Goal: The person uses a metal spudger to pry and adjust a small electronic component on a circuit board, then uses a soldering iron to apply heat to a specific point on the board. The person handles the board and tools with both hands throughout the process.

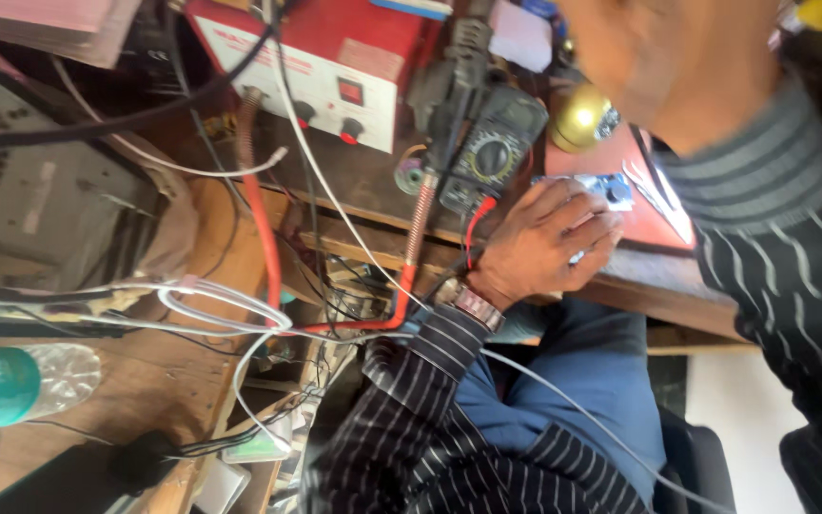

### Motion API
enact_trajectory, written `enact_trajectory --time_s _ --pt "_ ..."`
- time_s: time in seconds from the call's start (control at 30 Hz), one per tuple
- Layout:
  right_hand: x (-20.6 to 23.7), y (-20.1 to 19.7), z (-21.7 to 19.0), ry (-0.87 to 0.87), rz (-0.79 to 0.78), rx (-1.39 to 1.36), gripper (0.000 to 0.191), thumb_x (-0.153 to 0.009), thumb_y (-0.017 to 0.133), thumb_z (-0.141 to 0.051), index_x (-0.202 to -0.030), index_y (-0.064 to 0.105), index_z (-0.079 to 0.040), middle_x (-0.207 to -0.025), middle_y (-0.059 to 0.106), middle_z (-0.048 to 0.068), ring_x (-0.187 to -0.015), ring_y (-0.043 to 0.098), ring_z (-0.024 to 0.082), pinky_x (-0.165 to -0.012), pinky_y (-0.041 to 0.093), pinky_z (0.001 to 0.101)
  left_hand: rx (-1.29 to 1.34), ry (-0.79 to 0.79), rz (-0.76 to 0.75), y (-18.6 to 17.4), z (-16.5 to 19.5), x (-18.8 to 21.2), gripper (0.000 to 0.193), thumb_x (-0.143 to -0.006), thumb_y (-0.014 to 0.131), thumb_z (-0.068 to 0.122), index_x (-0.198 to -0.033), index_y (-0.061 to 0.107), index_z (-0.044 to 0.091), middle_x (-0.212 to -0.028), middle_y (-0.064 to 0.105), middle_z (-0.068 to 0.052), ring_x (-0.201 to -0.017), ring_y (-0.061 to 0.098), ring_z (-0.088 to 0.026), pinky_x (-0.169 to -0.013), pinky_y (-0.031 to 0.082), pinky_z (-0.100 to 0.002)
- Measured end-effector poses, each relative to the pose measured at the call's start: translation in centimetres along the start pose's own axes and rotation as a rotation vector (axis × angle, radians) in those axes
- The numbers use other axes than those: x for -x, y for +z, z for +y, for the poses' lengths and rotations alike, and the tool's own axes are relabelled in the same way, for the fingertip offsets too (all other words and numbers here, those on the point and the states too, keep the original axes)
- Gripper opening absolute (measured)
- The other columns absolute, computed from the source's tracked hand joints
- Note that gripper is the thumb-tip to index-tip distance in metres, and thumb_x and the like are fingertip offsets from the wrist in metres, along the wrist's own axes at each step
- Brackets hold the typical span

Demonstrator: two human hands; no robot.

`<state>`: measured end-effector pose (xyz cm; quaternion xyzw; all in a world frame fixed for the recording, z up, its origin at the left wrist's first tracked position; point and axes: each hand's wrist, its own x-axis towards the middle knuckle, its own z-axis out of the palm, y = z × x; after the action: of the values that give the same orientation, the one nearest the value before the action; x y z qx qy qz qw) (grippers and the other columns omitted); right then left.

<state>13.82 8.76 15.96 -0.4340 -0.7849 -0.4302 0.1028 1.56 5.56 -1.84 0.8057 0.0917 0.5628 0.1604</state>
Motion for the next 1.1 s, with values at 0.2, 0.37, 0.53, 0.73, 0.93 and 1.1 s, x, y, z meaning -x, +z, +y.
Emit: enact_trajectory --time_s 0.2,0.37,0.53,0.73,0.93,1.1 --pt "11.1 -6.5 -3.4 0.388 0.110 -0.341 0.013 -0.108 0.067 -0.006 -0.114 0.059 0.002 -0.097 0.062 0.013 -0.080 0.061 0.023 -0.071 0.048 0.0321 0.281 -0.034 -0.256 -0.4 6.5 1.9 0.035 -0.084 0.074 0.028 -0.116 0.070 0.014 -0.111 0.066 -0.004 -0.108 0.062 -0.026 -0.099 0.048 -0.041" --pt "20.4 -10.4 -6.9 0.623 0.096 -0.505 0.021 -0.111 0.068 -0.007 -0.124 0.055 0.005 -0.109 0.064 0.018 -0.090 0.063 0.025 -0.079 0.049 0.0323 0.704 -0.083 -0.727 -1.8 12.6 3.8 0.031 -0.090 0.074 0.040 -0.115 0.074 0.022 -0.108 0.072 -0.001 -0.101 0.065 -0.023 -0.087 0.048 -0.037" --pt "30.7 -10.6 -9.2 0.928 0.090 -0.668 0.028 -0.116 0.063 -0.018 -0.129 0.056 0.006 -0.110 0.062 0.016 -0.090 0.059 0.023 -0.080 0.047 0.0304 1.139 -0.254 -0.931 -5.7 13.1 4.6 0.037 -0.100 0.070 0.046 -0.123 0.071 0.017 -0.115 0.072 -0.002 -0.109 0.068 -0.019 -0.096 0.055 -0.032" --pt "33.7 -8.8 -10.8 1.161 0.201 -0.692 0.042 -0.121 0.054 -0.030 -0.137 0.059 0.009 -0.111 0.060 0.013 -0.088 0.055 0.019 -0.079 0.044 0.0285 1.238 -0.407 -0.761 -9.7 11.3 3.9 0.029 -0.103 0.078 0.034 -0.123 0.070 0.015 -0.116 0.073 0.000 -0.106 0.068 -0.015 -0.096 0.054 -0.028" --pt "26.4 -11.3 -12.4 1.097 0.230 -0.646 0.051 -0.120 0.055 -0.038 -0.124 0.066 0.012 -0.102 0.062 0.017 -0.075 0.064 0.022 -0.067 0.044 0.0261 0.494 -0.706 -0.352 -10.8 10.3 3.0 0.022 -0.092 0.080 0.014 -0.112 0.074 0.009 -0.103 0.074 -0.003 -0.096 0.071 -0.016 -0.087 0.056 -0.031" --pt "22.8 -11.3 -12.1 1.207 0.374 -0.859 0.048 -0.116 0.050 -0.034 -0.119 0.064 0.012 -0.094 0.065 0.020 -0.071 0.068 0.024 -0.061 0.055 0.0301 0.283 -0.880 -0.289 -11.0 9.7 3.5 0.019 -0.092 0.078 0.013 -0.110 0.075 0.007 -0.097 0.074 -0.002 -0.081 0.067 -0.013 -0.076 0.053 -0.026"
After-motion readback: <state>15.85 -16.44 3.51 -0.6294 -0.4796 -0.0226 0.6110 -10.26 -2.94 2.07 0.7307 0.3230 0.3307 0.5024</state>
